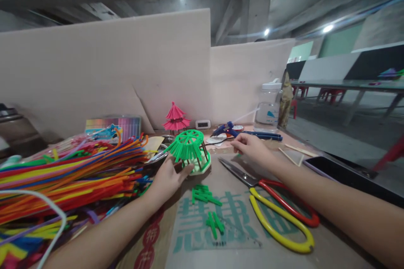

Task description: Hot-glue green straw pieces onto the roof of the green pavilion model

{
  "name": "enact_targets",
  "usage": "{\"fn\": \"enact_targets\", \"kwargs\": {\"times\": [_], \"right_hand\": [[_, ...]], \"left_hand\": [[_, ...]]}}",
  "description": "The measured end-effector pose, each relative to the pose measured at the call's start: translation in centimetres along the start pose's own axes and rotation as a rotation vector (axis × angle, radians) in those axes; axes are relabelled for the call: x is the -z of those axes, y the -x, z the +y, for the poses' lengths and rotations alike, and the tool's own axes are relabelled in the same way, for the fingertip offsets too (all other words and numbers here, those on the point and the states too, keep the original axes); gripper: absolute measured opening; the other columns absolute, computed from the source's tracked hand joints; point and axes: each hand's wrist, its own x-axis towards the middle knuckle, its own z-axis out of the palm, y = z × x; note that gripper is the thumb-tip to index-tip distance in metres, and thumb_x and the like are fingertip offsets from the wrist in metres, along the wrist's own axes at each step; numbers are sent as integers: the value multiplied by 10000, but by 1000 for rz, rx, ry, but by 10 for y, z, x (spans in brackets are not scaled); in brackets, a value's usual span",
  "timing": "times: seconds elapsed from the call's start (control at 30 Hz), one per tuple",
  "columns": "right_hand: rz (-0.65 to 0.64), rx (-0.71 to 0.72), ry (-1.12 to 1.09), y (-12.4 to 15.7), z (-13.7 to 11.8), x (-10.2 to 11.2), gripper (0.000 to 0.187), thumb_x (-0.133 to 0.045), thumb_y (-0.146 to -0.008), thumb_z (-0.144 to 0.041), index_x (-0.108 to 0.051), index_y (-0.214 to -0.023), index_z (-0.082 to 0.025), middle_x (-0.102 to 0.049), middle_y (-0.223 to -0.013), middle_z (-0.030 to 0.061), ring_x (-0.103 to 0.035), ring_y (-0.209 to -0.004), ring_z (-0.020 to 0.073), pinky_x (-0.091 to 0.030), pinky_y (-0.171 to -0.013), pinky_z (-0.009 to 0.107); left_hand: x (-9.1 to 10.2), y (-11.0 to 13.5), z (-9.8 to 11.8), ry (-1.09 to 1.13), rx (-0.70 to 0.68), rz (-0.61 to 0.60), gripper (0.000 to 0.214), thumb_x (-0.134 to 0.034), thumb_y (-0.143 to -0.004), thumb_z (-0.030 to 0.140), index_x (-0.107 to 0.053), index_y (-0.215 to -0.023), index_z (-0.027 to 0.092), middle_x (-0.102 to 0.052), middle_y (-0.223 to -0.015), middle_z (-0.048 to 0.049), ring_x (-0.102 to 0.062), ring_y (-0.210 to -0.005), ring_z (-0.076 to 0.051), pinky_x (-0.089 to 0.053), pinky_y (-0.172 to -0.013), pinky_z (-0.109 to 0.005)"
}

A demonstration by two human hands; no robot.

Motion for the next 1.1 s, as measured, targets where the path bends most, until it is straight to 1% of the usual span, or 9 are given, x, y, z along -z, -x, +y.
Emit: {"fn": "enact_targets", "kwargs": {"times": [0.13,0.23,0.37,0.5,0.6,0.67,0.8,0.97,1.1], "right_hand": [[-11,14,19,5,9,-9,130,-503,-867,-233,-576,-761,-212,-701,-705,12,-636,-621,160,-446,-605,268],[-34,55,28,7,14,-13,128,-475,-870,-157,-570,-809,-218,-731,-790,11,-687,-693,156,-482,-674,266],[-56,94,52,8,16,-14,144,-474,-884,-135,-579,-931,-222,-757,-847,14,-721,-780,169,-497,-745,283],[-60,94,82,10,16,-14,255,-498,-898,-166,-587,-1129,-230,-779,-876,14,-728,-807,178,-492,-802,307],[-55,75,111,11,16,-13,107,-537,-894,-232,-633,-939,-231,-774,-852,15,-716,-748,178,-489,-723,290],[-53,73,140,11,16,-13,90,-568,-880,-268,-615,-811,-232,-756,-777,4,-696,-707,179,-467,-670,281],[-64,93,198,14,11,-12,165,-552,-904,-322,-590,-771,-231,-720,-696,-7,-654,-670,178,-416,-640,275],[-86,145,288,16,4,-10,318,-475,-952,-382,-574,-697,-219,-686,-686,24,-599,-665,191,-341,-620,285],[-95,165,336,15,7,-10,306,-458,-960,-344,-595,-718,-216,-691,-722,38,-593,-686,197,-323,-620,285]], "left_hand": [[0,-1,-3,9,26,7,431,-675,-824,488,-617,-1094,157,-685,-1159,-144,-636,-1122,-299,-446,-1061,-459],[1,-1,-3,10,18,4,433,-688,-820,471,-610,-1111,159,-687,-1162,-143,-616,-1161,-302,-416,-1090,-466],[1,0,-1,19,9,-22,404,-657,-852,463,-600,-1112,159,-690,-1163,-139,-632,-1134,-288,-440,-1067,-453],[1,0,-4,1,-9,8,413,-697,-829,444,-608,-1117,162,-694,-1160,-136,-626,-1152,-293,-438,-1074,-448],[0,1,-6,25,-38,-16,435,-688,-842,428,-592,-1171,160,-678,-1199,-139,-617,-1172,-288,-436,-1082,-444],[-1,1,-5,63,-35,-65,440,-651,-872,422,-566,-1212,155,-684,-1179,-138,-632,-1146,-281,-458,-1060,-442],[-5,3,-8,100,17,-95,488,-629,-880,427,-523,-1265,146,-701,-1127,-140,-627,-1157,-297,-469,-1049,-462],[-7,2,-14,79,11,-131,492,-652,-859,422,-527,-1261,166,-678,-1205,-127,-627,-1158,-284,-462,-1063,-457],[-6,2,-13,25,1,-128,403,-635,-871,371,-563,-1216,175,-696,-1154,-102,-659,-1060,-255,-477,-1042,-441]]}}
